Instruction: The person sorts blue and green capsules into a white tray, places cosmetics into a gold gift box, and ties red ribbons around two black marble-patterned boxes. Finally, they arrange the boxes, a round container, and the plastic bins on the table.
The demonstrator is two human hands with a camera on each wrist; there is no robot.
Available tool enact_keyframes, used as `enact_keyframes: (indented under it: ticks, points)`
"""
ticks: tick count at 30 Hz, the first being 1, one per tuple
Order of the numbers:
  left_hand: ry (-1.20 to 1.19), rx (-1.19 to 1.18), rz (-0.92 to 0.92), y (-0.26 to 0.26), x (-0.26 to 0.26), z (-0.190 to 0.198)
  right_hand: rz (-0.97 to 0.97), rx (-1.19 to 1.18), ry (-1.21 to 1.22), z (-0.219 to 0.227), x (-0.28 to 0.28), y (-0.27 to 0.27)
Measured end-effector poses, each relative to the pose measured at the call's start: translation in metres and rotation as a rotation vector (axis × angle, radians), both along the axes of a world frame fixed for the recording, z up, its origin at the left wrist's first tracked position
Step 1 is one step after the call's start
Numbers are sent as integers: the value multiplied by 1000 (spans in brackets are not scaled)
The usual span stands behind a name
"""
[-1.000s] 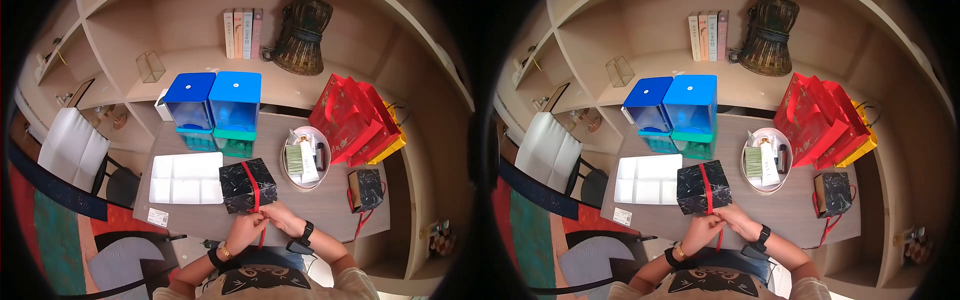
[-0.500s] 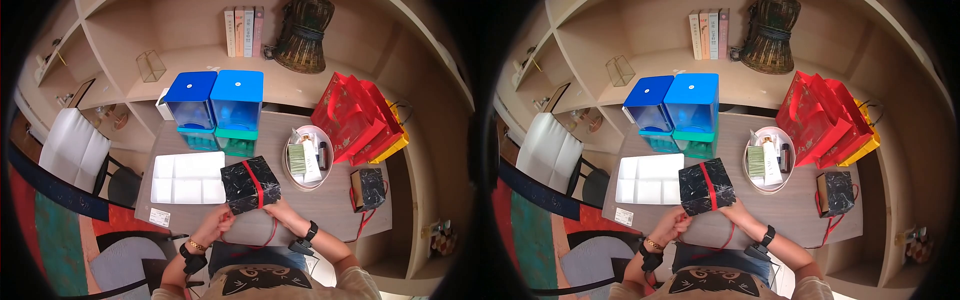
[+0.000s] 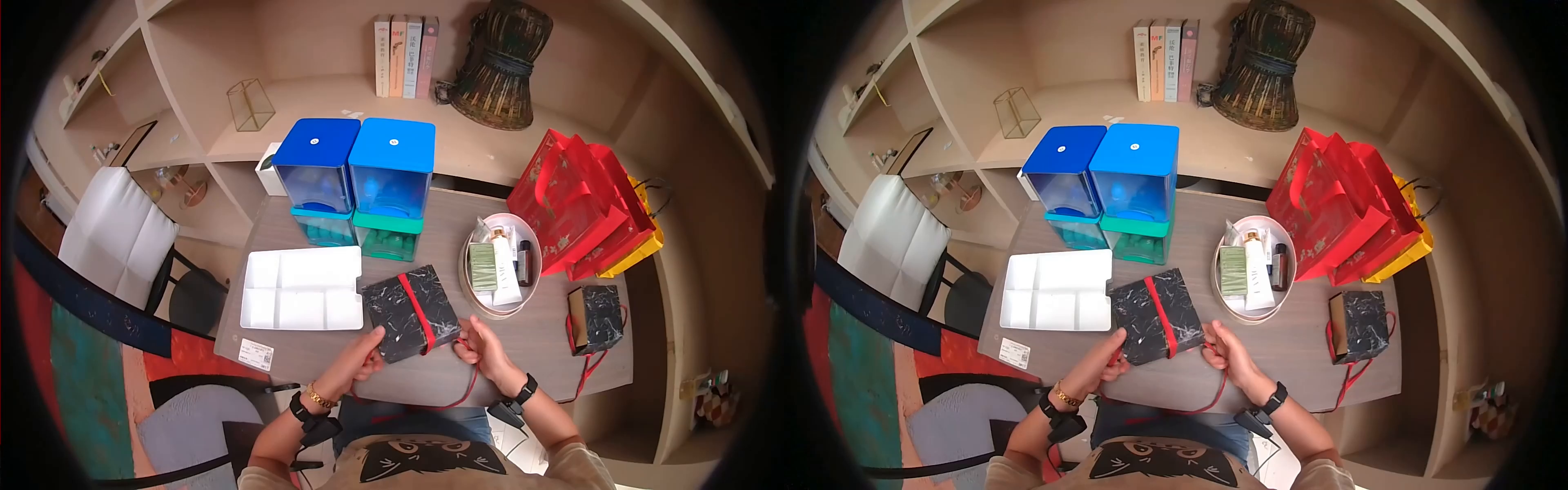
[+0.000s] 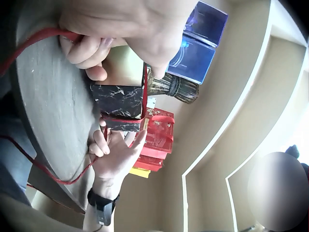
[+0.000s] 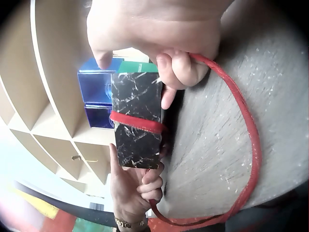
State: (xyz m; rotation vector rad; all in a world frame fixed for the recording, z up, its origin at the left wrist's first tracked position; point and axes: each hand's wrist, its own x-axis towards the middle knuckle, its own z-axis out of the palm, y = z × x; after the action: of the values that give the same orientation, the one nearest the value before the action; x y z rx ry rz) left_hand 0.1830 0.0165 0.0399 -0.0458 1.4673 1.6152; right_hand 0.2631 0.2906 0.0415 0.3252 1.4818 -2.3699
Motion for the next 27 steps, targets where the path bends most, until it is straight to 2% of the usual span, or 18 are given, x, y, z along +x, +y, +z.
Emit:
enact_keyframes:
  ticks: [2,5,7,8,10,11,13,16,18,22,24,27]
  points:
    - [72,-61,-64,1,-5,0,53,48,-25,2,4,4]
    - [345,-153,-91,2,3,8,127,134,-83,-2,17,14]
    - [449,-193,-259,-9,4,-2,195,172,-138,0,25,24]
    - [498,-212,-347,-12,5,-6,181,271,-151,3,28,25]
    - [546,-150,-366,-10,12,3,152,465,-184,20,35,21]
    - [569,-120,-375,-10,16,10,149,549,-143,18,37,21]
    - [672,-255,-453,-8,11,27,147,717,-58,12,37,23]
    - [865,-337,-476,-3,6,37,230,880,-47,15,34,29]
    - [1004,-391,-471,-4,2,41,169,906,57,15,38,30]
    - [1069,-404,-484,-4,-8,51,158,1059,140,33,35,32]
    - [1094,-386,-493,-2,-18,51,172,1118,105,41,30,28]
    - [972,-382,-530,7,-38,42,244,1222,22,46,27,17]
